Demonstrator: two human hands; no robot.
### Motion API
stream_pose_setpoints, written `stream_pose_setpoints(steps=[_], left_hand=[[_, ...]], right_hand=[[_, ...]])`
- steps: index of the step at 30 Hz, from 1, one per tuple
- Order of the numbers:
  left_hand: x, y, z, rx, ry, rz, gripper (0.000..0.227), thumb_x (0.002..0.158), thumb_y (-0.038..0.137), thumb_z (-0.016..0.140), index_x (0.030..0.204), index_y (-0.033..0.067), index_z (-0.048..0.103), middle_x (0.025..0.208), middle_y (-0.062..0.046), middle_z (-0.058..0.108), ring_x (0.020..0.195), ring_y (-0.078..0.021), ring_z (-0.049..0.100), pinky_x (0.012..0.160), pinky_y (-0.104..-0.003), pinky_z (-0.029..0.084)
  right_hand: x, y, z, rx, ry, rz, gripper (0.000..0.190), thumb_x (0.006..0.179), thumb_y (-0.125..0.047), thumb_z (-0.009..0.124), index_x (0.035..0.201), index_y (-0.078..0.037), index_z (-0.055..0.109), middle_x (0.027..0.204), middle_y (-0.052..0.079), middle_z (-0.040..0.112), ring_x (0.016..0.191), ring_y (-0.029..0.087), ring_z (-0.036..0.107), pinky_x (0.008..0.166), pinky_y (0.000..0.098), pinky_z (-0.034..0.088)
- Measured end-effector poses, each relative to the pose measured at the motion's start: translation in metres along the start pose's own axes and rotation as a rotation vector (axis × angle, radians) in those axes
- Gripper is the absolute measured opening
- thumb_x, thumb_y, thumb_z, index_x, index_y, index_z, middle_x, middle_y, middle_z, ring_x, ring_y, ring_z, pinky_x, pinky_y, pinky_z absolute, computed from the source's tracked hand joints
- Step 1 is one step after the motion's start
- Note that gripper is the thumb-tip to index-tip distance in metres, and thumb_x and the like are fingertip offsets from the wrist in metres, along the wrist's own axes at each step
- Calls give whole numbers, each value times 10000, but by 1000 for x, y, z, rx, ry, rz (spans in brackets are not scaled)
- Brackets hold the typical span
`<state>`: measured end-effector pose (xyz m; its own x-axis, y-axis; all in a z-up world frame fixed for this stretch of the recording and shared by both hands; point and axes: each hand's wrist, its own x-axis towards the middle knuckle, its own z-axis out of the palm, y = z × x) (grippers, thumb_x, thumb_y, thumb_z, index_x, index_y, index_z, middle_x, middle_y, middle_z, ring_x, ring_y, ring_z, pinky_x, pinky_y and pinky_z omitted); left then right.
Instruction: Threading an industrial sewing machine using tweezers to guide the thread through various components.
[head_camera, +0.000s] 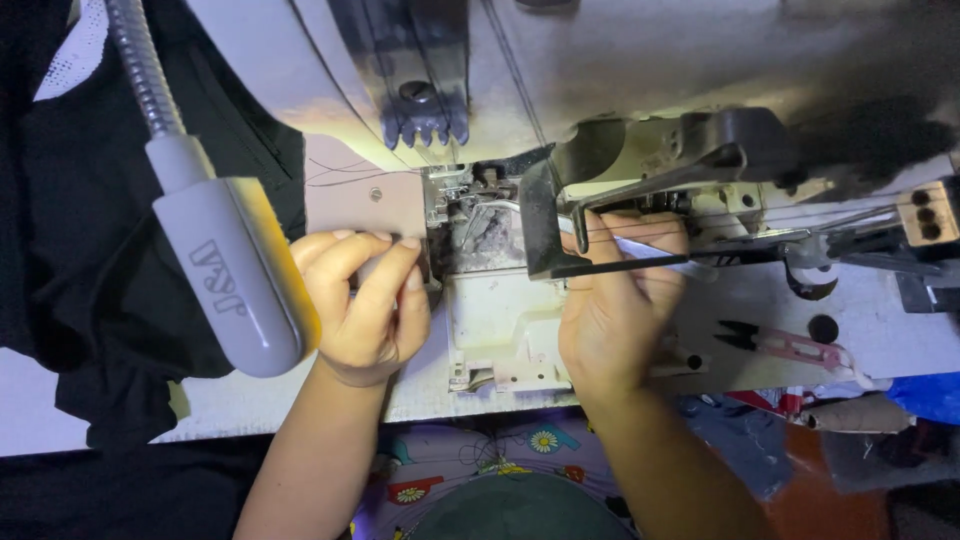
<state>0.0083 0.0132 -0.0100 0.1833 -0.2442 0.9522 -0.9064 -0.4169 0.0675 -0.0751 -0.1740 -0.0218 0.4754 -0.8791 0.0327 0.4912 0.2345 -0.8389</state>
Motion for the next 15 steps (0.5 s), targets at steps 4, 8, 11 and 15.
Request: stream_pose_setpoints(steps=[4, 8, 11, 15], left_hand=[[6, -4, -2, -23, -3, 8, 177, 951, 135, 654, 961, 27, 793, 935, -166, 656, 840, -369, 614, 821, -469, 546], [10, -4, -2, -34, 4, 24, 177, 953, 124, 648, 945, 14, 786, 917, -181, 654, 817, -375, 614, 794, -472, 545], [11, -4, -2, -45, 8, 16, 170, 952, 114, 648, 951, 10, 783, 922, -186, 654, 817, -376, 618, 799, -472, 547], [7, -5, -1, -47, 11, 14, 161, 940, 99, 655, 954, 8, 787, 923, -192, 657, 812, -380, 616, 793, -479, 546]], right_hand=[[0, 7, 2, -10, -44, -49, 238, 910, 112, 728, 963, -70, 584, 901, 96, 662, 902, 229, 755, 890, 454, 684], [-4, -3, 16, -40, -76, -77, 222, 932, 97, 725, 941, -72, 583, 896, 27, 628, 936, 136, 713, 936, 348, 647], [-1, 3, 9, 16, -39, -70, 247, 924, 138, 703, 940, -67, 566, 854, 63, 603, 902, 180, 731, 948, 431, 674], [-3, -3, 14, -1, -26, -62, 246, 925, 123, 710, 917, -83, 578, 839, 34, 606, 870, 140, 714, 927, 382, 677]])
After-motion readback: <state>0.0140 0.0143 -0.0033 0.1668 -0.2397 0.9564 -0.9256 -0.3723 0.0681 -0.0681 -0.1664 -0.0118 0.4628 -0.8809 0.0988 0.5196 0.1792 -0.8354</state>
